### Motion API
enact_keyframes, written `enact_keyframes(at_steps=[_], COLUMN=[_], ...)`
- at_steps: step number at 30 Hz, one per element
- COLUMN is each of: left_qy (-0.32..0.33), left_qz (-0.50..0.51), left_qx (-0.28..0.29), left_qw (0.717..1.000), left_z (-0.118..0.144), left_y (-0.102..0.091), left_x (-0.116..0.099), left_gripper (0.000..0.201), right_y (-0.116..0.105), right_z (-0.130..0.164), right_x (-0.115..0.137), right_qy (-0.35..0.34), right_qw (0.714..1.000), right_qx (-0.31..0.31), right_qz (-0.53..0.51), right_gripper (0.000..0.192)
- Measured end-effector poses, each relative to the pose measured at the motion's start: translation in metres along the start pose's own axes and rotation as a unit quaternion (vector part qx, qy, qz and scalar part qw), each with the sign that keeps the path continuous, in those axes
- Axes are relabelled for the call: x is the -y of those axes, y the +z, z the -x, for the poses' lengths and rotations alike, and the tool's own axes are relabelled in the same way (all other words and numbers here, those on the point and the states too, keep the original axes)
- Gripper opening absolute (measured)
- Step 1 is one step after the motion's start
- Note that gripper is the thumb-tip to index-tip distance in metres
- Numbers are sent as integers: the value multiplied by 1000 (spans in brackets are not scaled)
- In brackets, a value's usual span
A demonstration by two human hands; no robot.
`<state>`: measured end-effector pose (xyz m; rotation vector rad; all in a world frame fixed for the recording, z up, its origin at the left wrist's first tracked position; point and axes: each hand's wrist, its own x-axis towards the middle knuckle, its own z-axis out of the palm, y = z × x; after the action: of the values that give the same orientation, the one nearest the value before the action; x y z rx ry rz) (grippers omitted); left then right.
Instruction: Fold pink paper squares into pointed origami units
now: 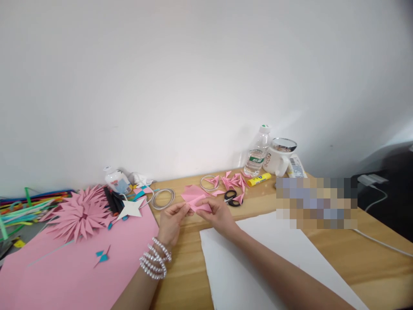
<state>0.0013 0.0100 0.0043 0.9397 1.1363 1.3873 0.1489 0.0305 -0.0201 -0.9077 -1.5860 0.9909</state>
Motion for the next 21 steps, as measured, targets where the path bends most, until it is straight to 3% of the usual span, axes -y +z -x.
enact_keyframes(at_steps=[12,21], left_qy=[16,1], left_qz=[-72,-50], left_qx=[-27,-26], left_qw=[997,998], left_z=[0,-1], left_y=[0,0], left_x=[-1,1], left_gripper=[17,16], right_y=[-1,-3], right_z=[-1,-2], right_x=[0,-4], right_qy=[-11,-13], right_qw=[1000,1000], right_qx=[-1,17], right_qz=[-3,14], right_gripper=[13,14])
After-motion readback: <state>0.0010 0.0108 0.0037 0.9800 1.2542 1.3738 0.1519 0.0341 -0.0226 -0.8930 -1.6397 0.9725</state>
